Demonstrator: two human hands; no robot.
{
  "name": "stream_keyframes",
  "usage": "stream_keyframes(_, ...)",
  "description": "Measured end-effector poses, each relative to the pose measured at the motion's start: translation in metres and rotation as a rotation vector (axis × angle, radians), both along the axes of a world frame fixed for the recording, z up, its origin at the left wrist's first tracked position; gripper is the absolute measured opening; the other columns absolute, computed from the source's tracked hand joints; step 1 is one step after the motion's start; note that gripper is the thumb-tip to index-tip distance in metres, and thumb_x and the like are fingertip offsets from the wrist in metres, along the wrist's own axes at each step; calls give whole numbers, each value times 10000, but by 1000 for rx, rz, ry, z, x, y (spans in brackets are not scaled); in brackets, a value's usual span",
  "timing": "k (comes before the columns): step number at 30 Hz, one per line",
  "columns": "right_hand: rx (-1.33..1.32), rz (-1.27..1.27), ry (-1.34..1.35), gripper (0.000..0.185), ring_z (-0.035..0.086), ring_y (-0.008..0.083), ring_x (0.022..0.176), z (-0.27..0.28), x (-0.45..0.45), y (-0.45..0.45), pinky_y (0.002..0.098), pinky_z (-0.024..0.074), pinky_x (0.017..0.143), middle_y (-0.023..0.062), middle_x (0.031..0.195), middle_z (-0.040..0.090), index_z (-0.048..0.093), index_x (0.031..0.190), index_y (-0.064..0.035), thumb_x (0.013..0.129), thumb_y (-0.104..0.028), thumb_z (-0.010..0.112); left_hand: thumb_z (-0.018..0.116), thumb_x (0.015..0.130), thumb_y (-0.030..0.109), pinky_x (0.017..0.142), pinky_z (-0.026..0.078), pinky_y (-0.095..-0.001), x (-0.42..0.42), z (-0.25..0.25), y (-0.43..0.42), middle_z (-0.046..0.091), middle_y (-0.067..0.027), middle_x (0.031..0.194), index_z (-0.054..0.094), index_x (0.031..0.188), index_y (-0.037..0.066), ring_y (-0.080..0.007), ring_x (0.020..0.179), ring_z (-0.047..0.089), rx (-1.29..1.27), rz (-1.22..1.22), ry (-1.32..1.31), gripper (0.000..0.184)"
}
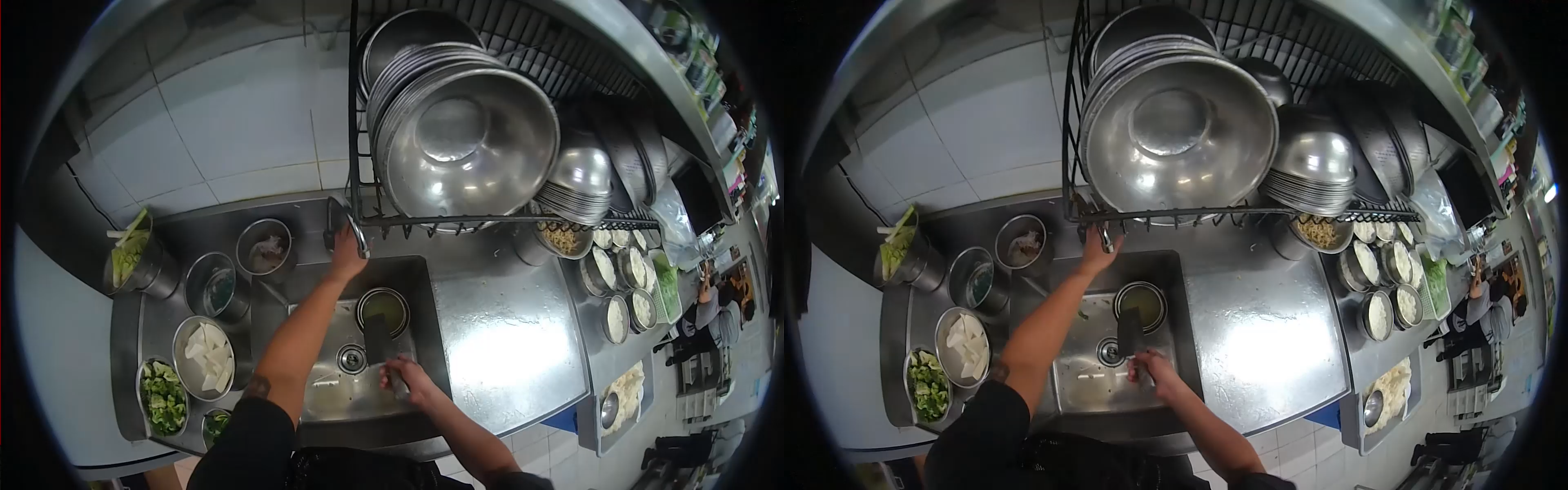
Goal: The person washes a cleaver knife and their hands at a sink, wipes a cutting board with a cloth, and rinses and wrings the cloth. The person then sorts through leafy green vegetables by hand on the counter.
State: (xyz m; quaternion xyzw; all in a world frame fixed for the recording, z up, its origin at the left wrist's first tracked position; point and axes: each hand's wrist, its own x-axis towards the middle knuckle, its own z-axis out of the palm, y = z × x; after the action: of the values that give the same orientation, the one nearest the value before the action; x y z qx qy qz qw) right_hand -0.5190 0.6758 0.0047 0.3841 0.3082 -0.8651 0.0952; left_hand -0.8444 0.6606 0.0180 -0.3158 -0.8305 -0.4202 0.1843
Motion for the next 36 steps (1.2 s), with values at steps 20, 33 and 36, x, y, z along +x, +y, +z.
stream_keyframes(20, -266, 35, -279, 464, 641, 283, 686, -207, -19, 16, 409, 531, 592, 104, 864, 626, 619, 1119, -104, 982, -542, 553, 640, 941, 222, 709, 505, -322, 183, -114, -67, 634, -12, 1010, 647, 1151, 97, -136, 895, 602, 339, 155, -1642, 245)
stream_keyframes(33, 735, 142, -437, 455, 664, 295, 940, -288, -20, 4, 409, 509, 811, 146, 1065, 695, 638, 1215, 12, 802, -161, 717, 630, 934, 165, 757, 531, -349, 156, -81, -61, 636, -71, 1047, 590, 1192, 57, -201, 926, 643, 432, 71, -1742, 282)
stream_keyframes(36, 1054, 37, -463, 428, 672, 287, 981, -284, -31, -3, 406, 507, 841, 165, 1068, 710, 651, 1202, 26, 804, -130, 686, 619, 934, 134, 761, 541, -338, 142, -88, -53, 651, -93, 1035, 586, 1210, 41, -213, 910, 652, 513, 42, -1713, 293)
